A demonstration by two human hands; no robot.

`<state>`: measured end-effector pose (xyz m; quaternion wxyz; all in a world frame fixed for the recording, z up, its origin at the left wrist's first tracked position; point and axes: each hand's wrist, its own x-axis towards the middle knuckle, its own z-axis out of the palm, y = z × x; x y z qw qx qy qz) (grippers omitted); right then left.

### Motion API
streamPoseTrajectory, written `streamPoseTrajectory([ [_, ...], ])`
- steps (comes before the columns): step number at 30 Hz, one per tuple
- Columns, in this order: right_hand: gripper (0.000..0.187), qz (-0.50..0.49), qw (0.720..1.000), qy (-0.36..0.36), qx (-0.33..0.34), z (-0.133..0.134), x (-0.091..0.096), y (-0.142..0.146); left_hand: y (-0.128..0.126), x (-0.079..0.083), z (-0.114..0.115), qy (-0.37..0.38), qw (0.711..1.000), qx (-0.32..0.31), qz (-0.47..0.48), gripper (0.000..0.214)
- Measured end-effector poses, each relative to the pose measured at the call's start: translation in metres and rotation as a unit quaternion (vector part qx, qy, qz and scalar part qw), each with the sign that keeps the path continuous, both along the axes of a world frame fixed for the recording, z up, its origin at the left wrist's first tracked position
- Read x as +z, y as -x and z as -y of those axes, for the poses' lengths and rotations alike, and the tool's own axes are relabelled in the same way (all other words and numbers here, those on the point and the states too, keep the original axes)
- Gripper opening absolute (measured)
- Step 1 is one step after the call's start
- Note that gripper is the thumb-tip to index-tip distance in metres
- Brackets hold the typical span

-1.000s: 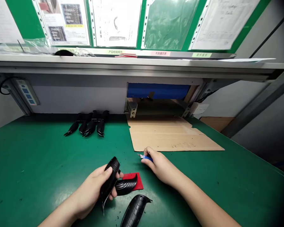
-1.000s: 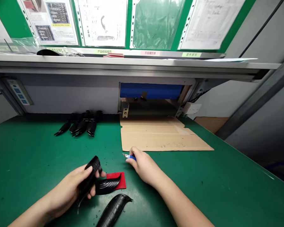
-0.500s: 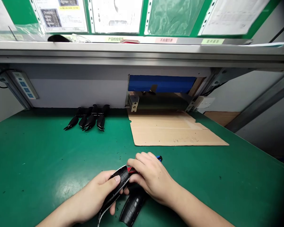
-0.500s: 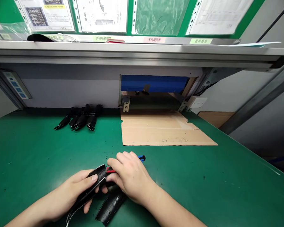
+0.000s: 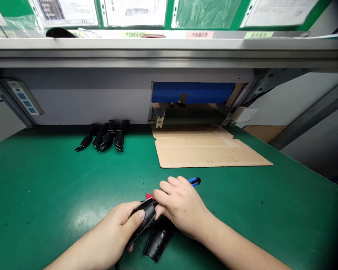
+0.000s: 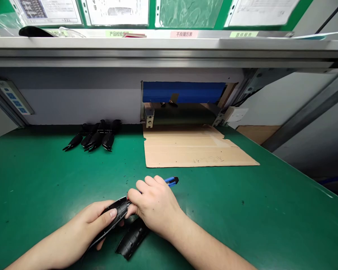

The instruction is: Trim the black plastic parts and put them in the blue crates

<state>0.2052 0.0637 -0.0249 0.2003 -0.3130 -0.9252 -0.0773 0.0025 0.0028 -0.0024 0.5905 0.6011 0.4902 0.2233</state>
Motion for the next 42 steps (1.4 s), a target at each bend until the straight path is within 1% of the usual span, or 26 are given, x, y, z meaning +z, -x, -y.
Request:
streamPoseTrajectory([
  [5,0.054,-0.005,1.000,0.006,0.014,0.001,-0.004,0.002,0.000,0.005,0.001,-0.032,0.998,-0.001,-0.054,0.038],
  [7,0.056,-0.009,0.999,0.034,0.023,0.001,-0.005,0.001,-0.001,0.007,0.002,-0.044,0.997,-0.003,-0.068,0.038],
  [8,0.058,-0.015,0.997,0.067,0.036,0.000,-0.005,0.000,-0.001,0.007,0.002,-0.047,0.996,-0.003,-0.073,0.038],
  [9,0.060,-0.022,0.992,0.115,0.056,0.000,-0.004,-0.002,-0.001,0.006,0.002,-0.050,0.996,-0.003,-0.078,0.038],
  [10,0.061,-0.032,0.980,0.178,0.082,-0.001,-0.002,-0.005,-0.001,0.006,0.002,-0.058,0.995,0.002,-0.085,0.038],
  [11,0.061,-0.047,0.961,0.248,0.111,-0.002,0.000,-0.007,-0.001,0.005,0.002,-0.070,0.993,0.010,-0.091,0.038],
  [12,0.061,-0.069,0.936,0.316,0.136,-0.003,0.003,-0.010,-0.001,0.004,0.002,-0.081,0.992,0.021,-0.093,0.037],
  [13,0.060,-0.098,0.912,0.369,0.151,-0.004,0.005,-0.013,-0.001,0.003,0.002,-0.085,0.992,0.031,-0.086,0.036],
  [14,0.060,-0.128,0.893,0.403,0.154,-0.005,0.008,-0.015,-0.001,0.003,0.001,-0.079,0.994,0.037,-0.069,0.036],
  [15,0.060,-0.157,0.886,0.410,0.146,-0.006,0.009,-0.016,0.000,0.004,0.000,-0.064,0.996,0.039,-0.037,0.036],
  [16,0.061,-0.175,0.893,0.393,0.129,-0.006,0.011,-0.016,0.000,0.005,-0.001,-0.042,0.998,0.039,0.003,0.035],
  [17,0.062,-0.176,0.911,0.357,0.106,-0.006,0.011,-0.015,0.000,0.006,-0.001,-0.017,0.998,0.040,0.045,0.035],
  [19,0.065,-0.137,0.955,0.259,0.053,-0.005,0.009,-0.011,-0.001,0.008,-0.002,0.020,0.993,0.049,0.110,0.033],
  [20,0.065,-0.110,0.970,0.213,0.029,-0.004,0.008,-0.009,-0.002,0.009,-0.002,0.032,0.989,0.058,0.129,0.033],
  [22,0.067,-0.067,0.987,0.148,-0.003,-0.003,0.003,-0.005,-0.005,0.008,-0.002,0.052,0.985,0.076,0.149,0.033],
  [26,0.074,-0.024,0.997,0.068,-0.021,-0.001,-0.005,-0.002,-0.010,0.002,-0.001,0.073,0.977,0.113,0.164,0.031],
  [28,0.074,-0.009,0.999,0.040,-0.033,0.000,-0.006,-0.001,-0.010,0.000,-0.002,0.072,0.978,0.120,0.158,0.032],
  [31,0.069,0.001,0.999,0.004,-0.051,0.001,-0.004,0.000,-0.008,-0.003,0.000,0.050,0.979,0.128,0.148,0.036],
  [34,0.061,0.001,0.999,-0.024,-0.046,0.003,-0.003,0.002,-0.006,-0.003,0.004,0.014,0.984,0.134,0.120,0.040],
  [39,0.053,-0.011,0.999,-0.022,-0.028,0.004,-0.009,0.004,-0.004,-0.003,0.006,-0.027,0.988,0.124,0.087,0.038],
  [42,0.053,-0.026,1.000,0.016,-0.007,0.003,-0.012,0.004,-0.003,-0.002,0.005,-0.047,0.992,0.098,0.070,0.036],
])
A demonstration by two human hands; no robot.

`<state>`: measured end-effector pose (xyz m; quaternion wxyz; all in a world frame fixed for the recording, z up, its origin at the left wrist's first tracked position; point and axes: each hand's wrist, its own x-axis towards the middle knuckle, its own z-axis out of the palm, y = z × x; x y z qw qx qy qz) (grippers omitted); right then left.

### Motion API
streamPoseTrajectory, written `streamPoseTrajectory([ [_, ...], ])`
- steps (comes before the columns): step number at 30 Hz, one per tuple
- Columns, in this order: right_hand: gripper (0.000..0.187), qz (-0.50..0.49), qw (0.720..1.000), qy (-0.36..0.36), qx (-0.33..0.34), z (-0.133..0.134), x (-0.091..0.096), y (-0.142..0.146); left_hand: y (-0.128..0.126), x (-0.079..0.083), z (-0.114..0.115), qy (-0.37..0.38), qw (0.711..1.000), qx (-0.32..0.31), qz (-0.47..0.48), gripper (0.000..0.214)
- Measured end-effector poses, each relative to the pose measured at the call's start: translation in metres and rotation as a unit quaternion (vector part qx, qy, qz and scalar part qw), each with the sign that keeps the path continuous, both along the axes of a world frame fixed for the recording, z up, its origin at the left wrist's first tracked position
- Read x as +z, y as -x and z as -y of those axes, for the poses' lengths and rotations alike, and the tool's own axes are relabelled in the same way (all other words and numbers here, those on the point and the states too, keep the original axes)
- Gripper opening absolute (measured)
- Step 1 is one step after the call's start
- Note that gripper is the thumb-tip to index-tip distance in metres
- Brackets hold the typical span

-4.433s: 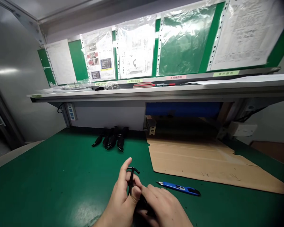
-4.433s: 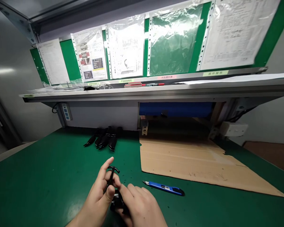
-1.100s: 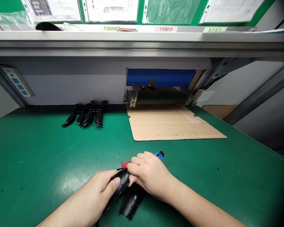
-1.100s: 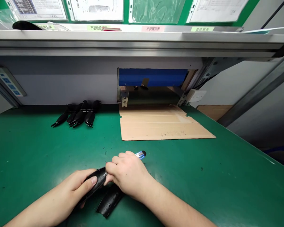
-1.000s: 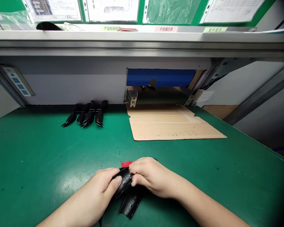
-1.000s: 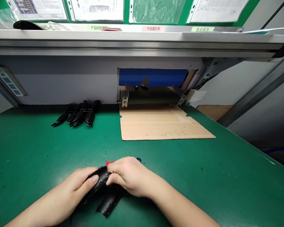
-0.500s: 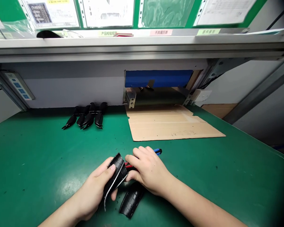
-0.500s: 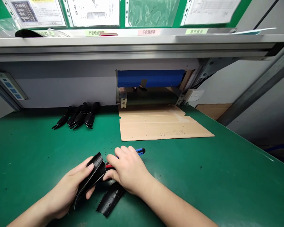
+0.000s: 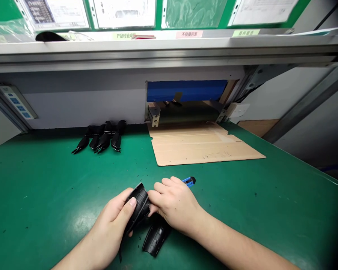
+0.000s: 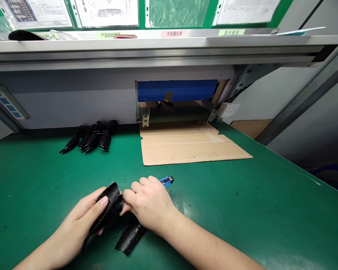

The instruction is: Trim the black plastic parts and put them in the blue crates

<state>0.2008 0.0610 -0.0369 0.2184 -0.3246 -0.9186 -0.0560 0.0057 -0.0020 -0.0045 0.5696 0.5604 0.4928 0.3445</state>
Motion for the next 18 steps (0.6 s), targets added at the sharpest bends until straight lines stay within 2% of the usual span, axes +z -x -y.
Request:
streamPoseTrajectory([
  [2,0.056,-0.035,0.995,0.077,0.048,-0.002,0.002,-0.002,0.000,0.001,0.000,-0.005,1.000,-0.013,0.002,0.035],
  [3,0.057,-0.058,0.985,0.140,0.085,-0.003,0.005,-0.004,0.001,0.001,0.001,-0.006,1.000,-0.015,0.006,0.035],
  [4,0.058,-0.085,0.964,0.216,0.126,-0.004,0.009,-0.007,0.001,0.001,0.001,-0.009,1.000,-0.015,0.009,0.034],
  [6,0.058,-0.151,0.902,0.358,0.189,-0.007,0.016,-0.013,0.001,0.001,0.001,-0.015,1.000,-0.011,0.009,0.033],
  [7,0.060,-0.187,0.872,0.407,0.199,-0.009,0.020,-0.016,0.001,0.001,0.001,-0.017,1.000,-0.009,0.007,0.033],
  [8,0.062,-0.220,0.853,0.430,0.195,-0.011,0.022,-0.020,0.001,0.000,0.000,-0.017,1.000,-0.006,0.005,0.034],
  [9,0.063,-0.242,0.853,0.427,0.179,-0.013,0.023,-0.023,0.000,0.000,-0.001,-0.014,1.000,-0.004,0.005,0.034],
  [10,0.064,-0.245,0.871,0.397,0.152,-0.015,0.023,-0.025,0.000,0.000,-0.002,-0.009,1.000,-0.004,0.008,0.035],
  [12,0.057,-0.214,0.928,0.291,0.086,-0.018,0.020,-0.027,-0.001,-0.001,-0.005,-0.004,1.000,-0.008,0.013,0.034],
  [14,0.045,-0.196,0.961,0.187,0.051,-0.017,0.017,-0.025,-0.001,-0.003,-0.007,-0.006,1.000,-0.015,0.010,0.034],
  [18,0.037,-0.200,0.973,0.050,0.108,-0.003,0.018,-0.017,-0.001,-0.009,-0.009,-0.001,1.000,-0.016,0.003,0.038],
])
